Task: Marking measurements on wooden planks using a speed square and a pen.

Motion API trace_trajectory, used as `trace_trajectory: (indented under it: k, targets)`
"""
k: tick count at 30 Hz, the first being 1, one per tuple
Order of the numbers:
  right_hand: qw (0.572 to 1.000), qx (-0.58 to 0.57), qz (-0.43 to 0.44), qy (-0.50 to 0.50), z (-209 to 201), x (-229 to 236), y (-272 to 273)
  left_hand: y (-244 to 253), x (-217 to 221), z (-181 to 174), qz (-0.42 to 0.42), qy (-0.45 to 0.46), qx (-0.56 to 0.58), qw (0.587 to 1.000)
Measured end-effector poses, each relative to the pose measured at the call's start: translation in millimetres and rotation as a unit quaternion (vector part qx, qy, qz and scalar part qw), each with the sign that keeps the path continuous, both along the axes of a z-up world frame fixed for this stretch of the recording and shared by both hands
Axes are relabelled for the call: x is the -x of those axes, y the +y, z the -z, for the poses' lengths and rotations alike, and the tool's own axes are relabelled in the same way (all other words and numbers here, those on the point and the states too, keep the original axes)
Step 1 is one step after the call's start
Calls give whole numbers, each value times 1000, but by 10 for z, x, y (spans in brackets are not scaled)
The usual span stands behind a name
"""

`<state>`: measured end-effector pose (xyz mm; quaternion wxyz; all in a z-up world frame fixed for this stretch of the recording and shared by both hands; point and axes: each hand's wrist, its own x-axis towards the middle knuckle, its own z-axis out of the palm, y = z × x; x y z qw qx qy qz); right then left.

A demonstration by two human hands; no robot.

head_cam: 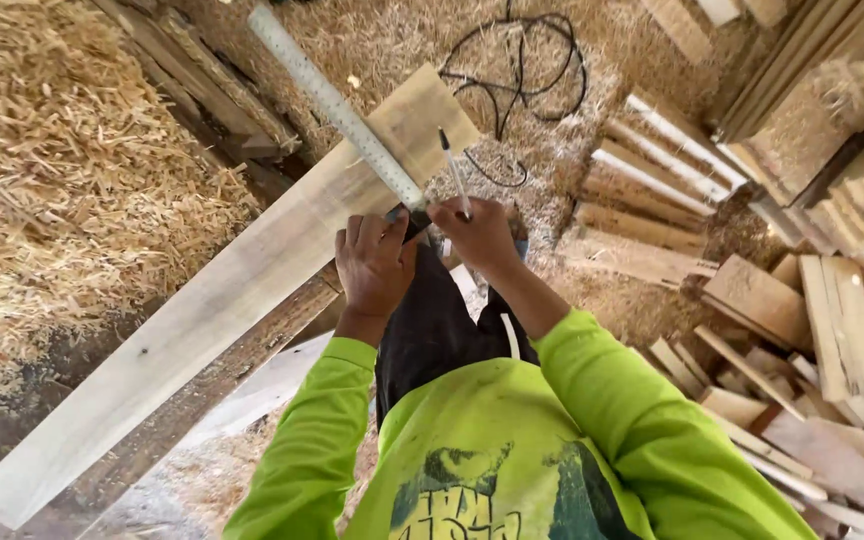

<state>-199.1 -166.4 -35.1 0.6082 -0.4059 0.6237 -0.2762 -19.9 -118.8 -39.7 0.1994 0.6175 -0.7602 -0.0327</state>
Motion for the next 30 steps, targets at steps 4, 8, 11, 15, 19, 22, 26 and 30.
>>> trace_trajectory:
  k: [4,8,11,15,19,22,26,30]
  targets:
    - [1000,-8,-7,-10,561,-138,76,-163,-268,-64,6,31,-4,999]
    - [999,11,32,6,210,-255,-36,-464,-442,-315,-1,70,-84,994]
    - [1000,6,31,2,306,-239,16,-522,-518,-207,23,79,-149,985]
    - [958,184,-170,138,419,186,26,-530,-520,-16,39,70,-34,996]
    - [1000,11,-19,0,-294,661,-31,-534,-483,-217,42,55,-87,994]
    - [999,-4,-34,41,-779,947,-148,-553,-473,-224,46,66,-84,993]
    - [991,61,-7,-120,-936,1251,-116,-548,-472,-208,48,55,-60,995]
    - [975,143,-95,-145,-1194,1281,-152,-534,-470,-205,43,48,-70,995]
